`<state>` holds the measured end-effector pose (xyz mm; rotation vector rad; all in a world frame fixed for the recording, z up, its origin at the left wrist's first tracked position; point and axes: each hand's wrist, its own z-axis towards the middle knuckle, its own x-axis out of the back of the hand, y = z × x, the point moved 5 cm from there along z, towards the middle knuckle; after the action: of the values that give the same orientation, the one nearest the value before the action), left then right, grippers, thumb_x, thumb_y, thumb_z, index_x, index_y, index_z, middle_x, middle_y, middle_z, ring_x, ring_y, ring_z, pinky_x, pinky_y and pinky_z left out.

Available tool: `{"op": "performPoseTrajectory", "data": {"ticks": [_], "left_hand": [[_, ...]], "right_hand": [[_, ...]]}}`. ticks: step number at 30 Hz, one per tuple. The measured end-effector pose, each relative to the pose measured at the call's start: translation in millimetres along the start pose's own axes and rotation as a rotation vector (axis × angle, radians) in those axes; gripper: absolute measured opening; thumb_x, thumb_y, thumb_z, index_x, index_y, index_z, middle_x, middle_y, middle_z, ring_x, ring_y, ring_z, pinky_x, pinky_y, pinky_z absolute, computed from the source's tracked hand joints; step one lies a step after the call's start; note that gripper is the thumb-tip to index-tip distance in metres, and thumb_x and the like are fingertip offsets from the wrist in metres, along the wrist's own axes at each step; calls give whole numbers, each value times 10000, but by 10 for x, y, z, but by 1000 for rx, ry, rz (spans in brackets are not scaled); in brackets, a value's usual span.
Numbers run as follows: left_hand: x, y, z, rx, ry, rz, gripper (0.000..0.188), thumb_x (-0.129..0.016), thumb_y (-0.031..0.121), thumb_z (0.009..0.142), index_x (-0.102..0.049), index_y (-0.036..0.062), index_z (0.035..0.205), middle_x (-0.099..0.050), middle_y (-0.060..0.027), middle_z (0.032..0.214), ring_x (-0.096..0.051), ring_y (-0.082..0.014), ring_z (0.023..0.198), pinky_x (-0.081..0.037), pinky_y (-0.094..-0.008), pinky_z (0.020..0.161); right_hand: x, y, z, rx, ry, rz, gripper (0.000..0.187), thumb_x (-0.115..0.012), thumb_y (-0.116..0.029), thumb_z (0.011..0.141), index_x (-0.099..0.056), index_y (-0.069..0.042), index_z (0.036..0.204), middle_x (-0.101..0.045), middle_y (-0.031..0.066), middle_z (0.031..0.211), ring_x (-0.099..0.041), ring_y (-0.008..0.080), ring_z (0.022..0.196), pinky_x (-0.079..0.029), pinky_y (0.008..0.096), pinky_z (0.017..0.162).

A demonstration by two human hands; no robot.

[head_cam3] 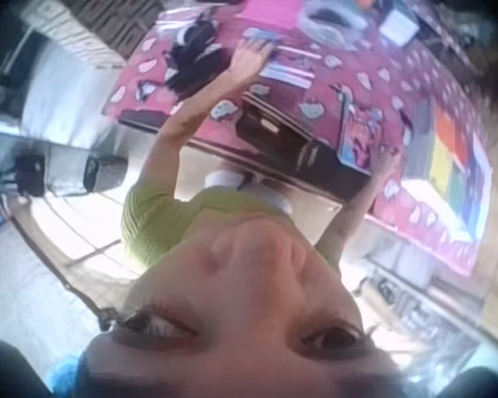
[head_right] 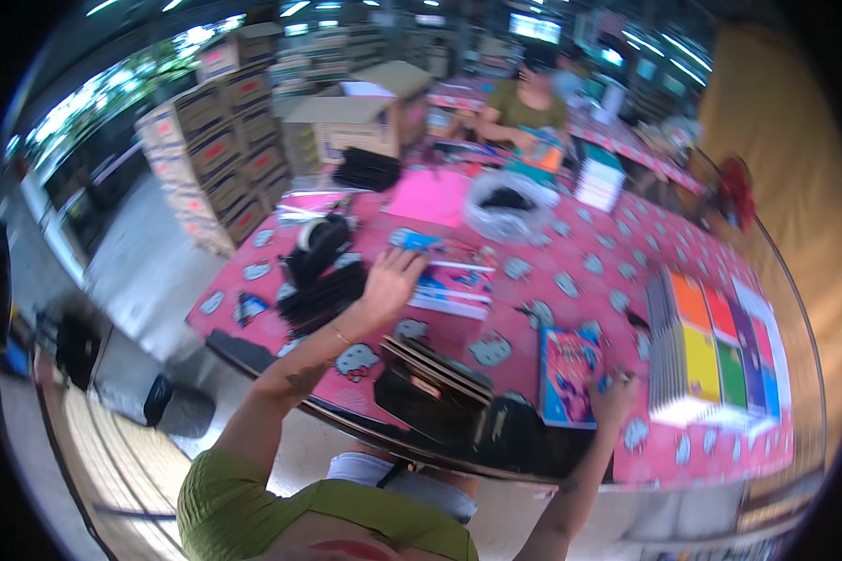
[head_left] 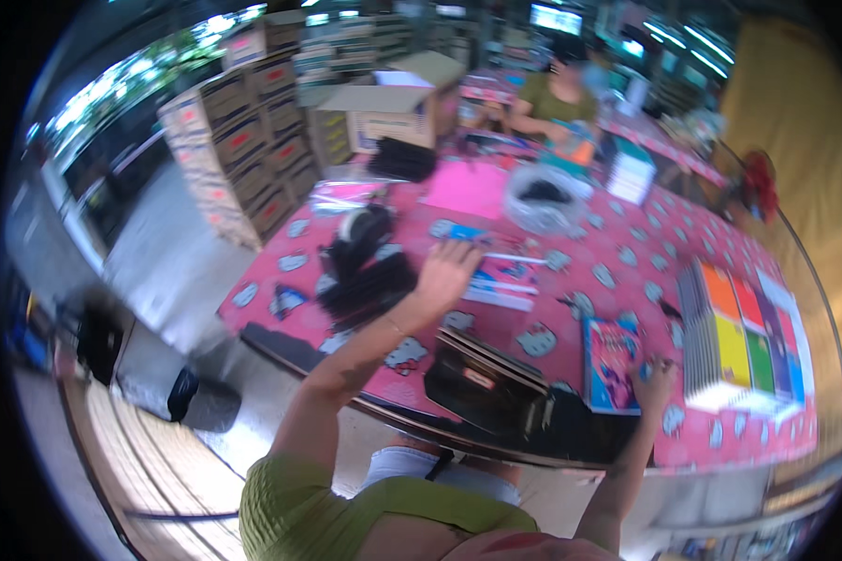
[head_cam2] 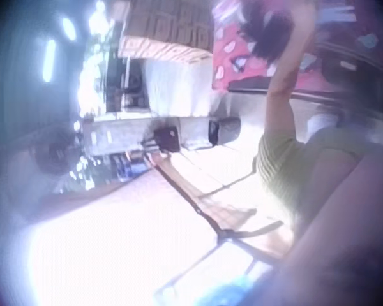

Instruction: The person applies black binding strips to the spines of blue notebooks by hand, pressing the adhesive strips along the edges and smoothing them down one by one.

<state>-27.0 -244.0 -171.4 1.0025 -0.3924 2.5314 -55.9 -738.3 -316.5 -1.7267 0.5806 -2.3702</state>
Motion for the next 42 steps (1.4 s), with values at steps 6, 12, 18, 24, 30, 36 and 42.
{"op": "performPoseTrajectory", "data": {"ticks": [6,12,18,24,30,36,42], "left_hand": [[1413,559,488,-97,217,-139,418,-679,55,755,-655,73,1172,-603,-66,949,-570,-257,854,-381,-386,768],[1446,940,423,-198,79,-357,358,-703,32,754,-685,71,1109,-631,-40,967,-583,-241,846,-389,-381,781],[1436,898,423,-224,-4,-402,332,-710,46,773,-684,62,1104,-646,-41,967,-595,-232,868,-396,-371,814],[1534,891,463,-235,-24,-367,330,-708,34,776,-682,65,1103,-648,-44,966,-601,-230,876,-391,-370,826],[1481,959,480,-273,-36,-361,343,-705,57,769,-681,71,1111,-640,-49,960,-607,-224,883,-389,-376,836],[1434,930,425,-274,-137,-315,309,-713,99,796,-691,74,1103,-651,-42,989,-623,-216,918,-389,-422,946],[939,742,-484,7,-12,-254,328,-703,156,891,-686,86,1211,-665,-110,1147,-630,-279,1110,-251,-605,1145]], "right_hand": [[474,-2294,-594,439,-147,1171,692,-788,-158,869,-444,9,1446,-569,154,1388,-530,228,1280,-455,401,1031],[230,-2173,-1032,258,-140,1218,355,-756,-4,883,-594,14,1198,-723,79,1082,-666,128,985,-503,286,894],[279,-2258,-1059,208,-74,1159,285,-751,-8,884,-633,22,1141,-748,97,993,-681,114,902,-516,277,836],[324,-2330,-1039,249,-98,1083,256,-744,-17,893,-647,36,1124,-752,107,1000,-687,123,908,-526,280,830],[254,-2238,-1032,162,-116,1196,248,-752,-37,894,-660,37,1112,-746,118,1013,-690,148,918,-528,290,844],[189,-2271,-1029,299,-120,1142,335,-747,-59,909,-614,12,1208,-699,100,1112,-623,141,1047,-488,308,945],[-24,-2530,-1161,228,-224,1309,523,-746,-101,920,-496,2,1366,-643,148,1207,-610,202,1100,-476,326,975]]}}
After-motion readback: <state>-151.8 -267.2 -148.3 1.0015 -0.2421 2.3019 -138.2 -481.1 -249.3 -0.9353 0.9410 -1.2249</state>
